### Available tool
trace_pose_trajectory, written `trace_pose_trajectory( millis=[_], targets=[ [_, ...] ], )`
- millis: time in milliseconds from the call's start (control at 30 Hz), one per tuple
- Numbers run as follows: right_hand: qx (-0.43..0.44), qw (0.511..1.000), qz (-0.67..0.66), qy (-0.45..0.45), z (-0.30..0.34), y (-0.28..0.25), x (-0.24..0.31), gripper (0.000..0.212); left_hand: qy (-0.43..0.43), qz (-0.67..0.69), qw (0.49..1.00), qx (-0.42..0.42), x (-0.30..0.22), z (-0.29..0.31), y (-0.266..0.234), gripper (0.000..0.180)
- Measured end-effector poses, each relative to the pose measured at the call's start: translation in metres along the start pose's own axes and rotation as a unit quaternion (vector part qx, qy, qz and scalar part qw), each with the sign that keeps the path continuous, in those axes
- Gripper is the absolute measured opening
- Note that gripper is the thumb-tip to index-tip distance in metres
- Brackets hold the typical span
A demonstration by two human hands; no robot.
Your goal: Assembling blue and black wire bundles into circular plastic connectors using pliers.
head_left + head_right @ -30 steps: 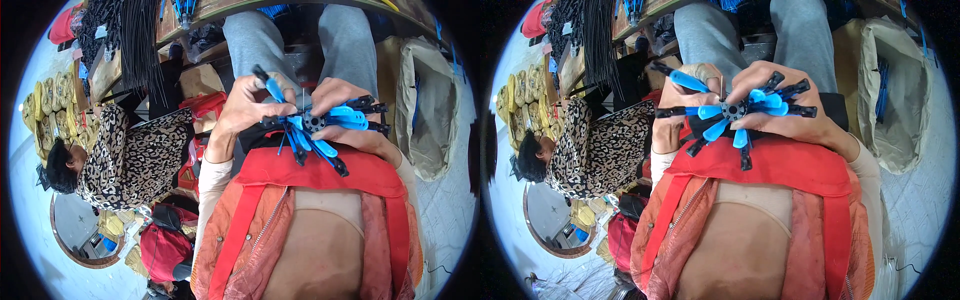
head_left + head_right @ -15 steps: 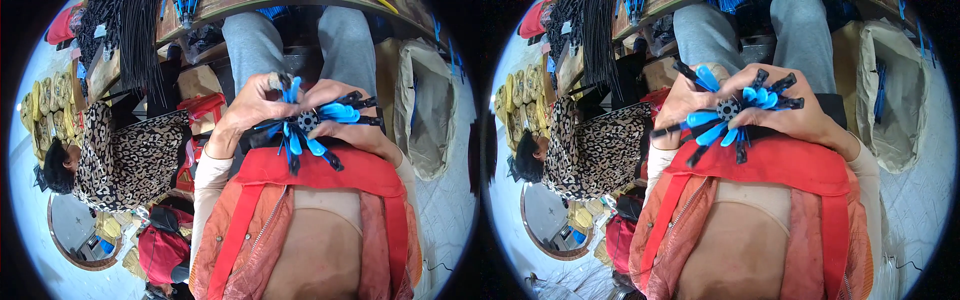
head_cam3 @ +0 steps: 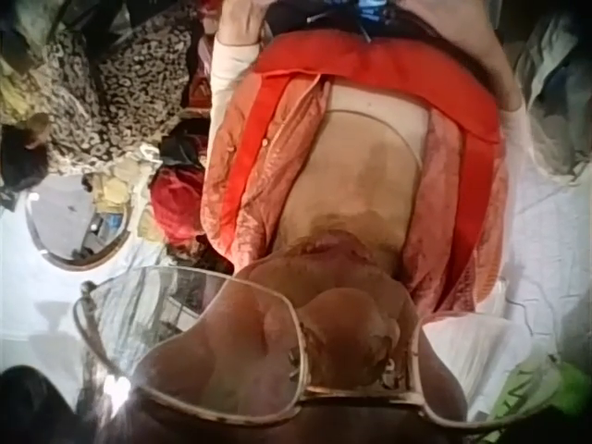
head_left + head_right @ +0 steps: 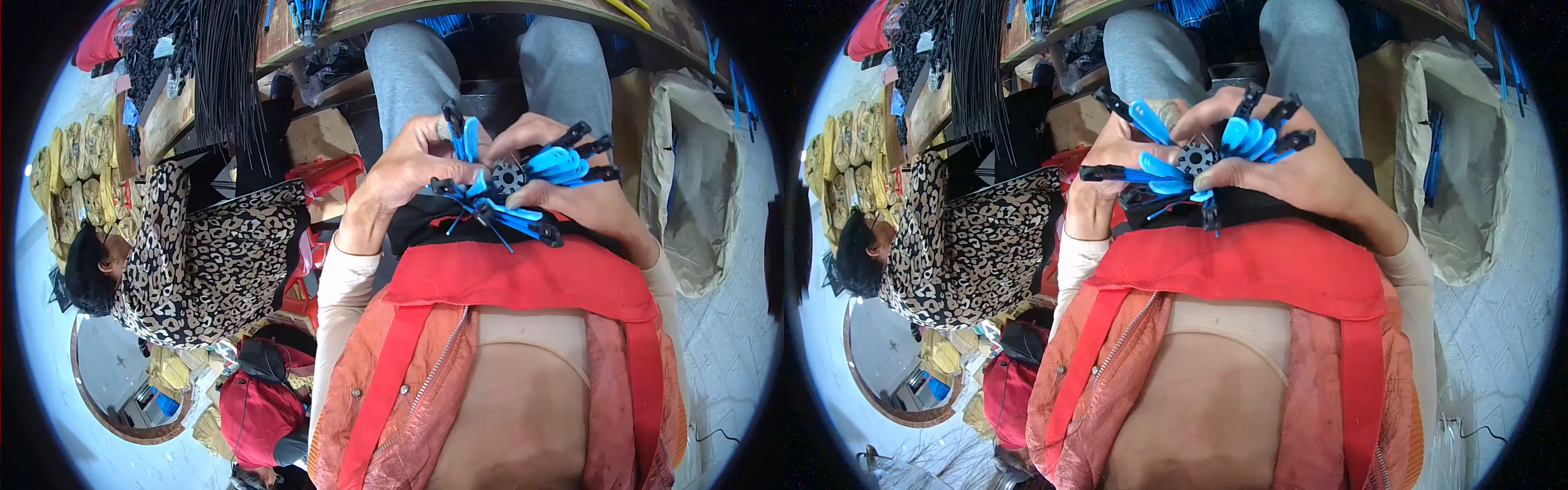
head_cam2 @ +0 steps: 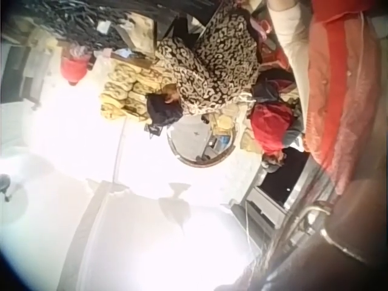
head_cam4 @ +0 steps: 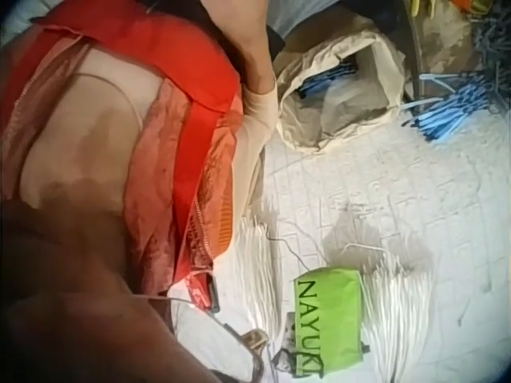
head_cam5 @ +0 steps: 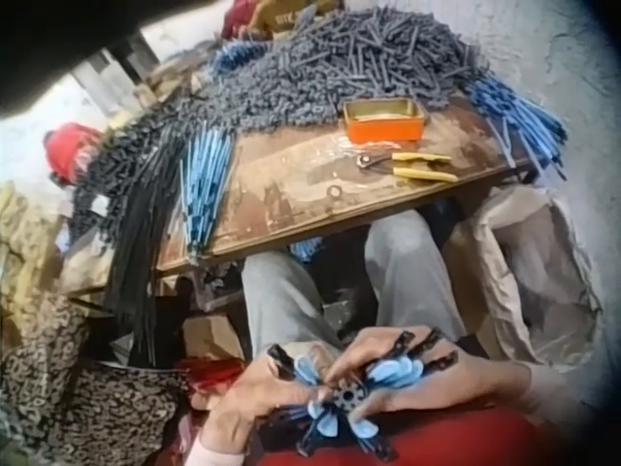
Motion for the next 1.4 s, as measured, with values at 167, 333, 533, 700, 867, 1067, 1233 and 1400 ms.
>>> trace_pose_trajectory(
  millis=[167, 333, 533, 700, 867, 1067, 1233, 1400],
  targets=[
    [0.017, 0.998, 0.022, 0.055, -0.026, -0.027, -0.007, 0.036, 0.139, -0.11, 0.948, -0.263, -0.017, -0.02, -0.023, 0.024],
    [-0.117, 0.985, 0.025, 0.123, -0.039, -0.038, -0.029, 0.032, 0.169, 0.008, 0.949, -0.268, 0.0, 0.018, -0.023, 0.037],
    [-0.151, 0.978, 0.068, 0.129, -0.058, -0.012, -0.016, 0.029, 0.259, -0.335, 0.81, -0.405, -0.006, 0.003, 0.013, 0.053],
    [-0.173, 0.976, 0.029, 0.125, -0.064, -0.004, -0.008, 0.026, 0.281, -0.211, 0.815, -0.461, -0.027, 0.0, 0.025, 0.046],
    [-0.166, 0.977, 0.045, 0.126, -0.084, -0.008, 0.005, 0.026, 0.203, -0.187, 0.867, -0.415, -0.044, -0.001, 0.013, 0.04],
    [-0.174, 0.977, 0.017, 0.118, -0.104, -0.018, 0.009, 0.027, 0.239, -0.065, 0.894, -0.373, -0.066, -0.015, 0.014, 0.038],
    [-0.177, 0.975, 0.034, 0.132, -0.108, -0.025, 0.006, 0.027, 0.186, -0.074, 0.91, -0.363, -0.082, -0.023, 0.022, 0.037],
    [-0.183, 0.969, -0.017, 0.167, -0.109, -0.03, 0.018, 0.041, 0.185, -0.135, 0.905, -0.359, -0.083, -0.027, 0.017, 0.037]
  ],
)
Point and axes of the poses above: each hand's wrist, its own z-axis away from the middle knuckle, its own y-axis out of the palm, x = y × z, the point moved 2 cm from there along -z, towards the middle knuckle, and after that the axes turned 8 degrees about -y, right-handed, at the moved point
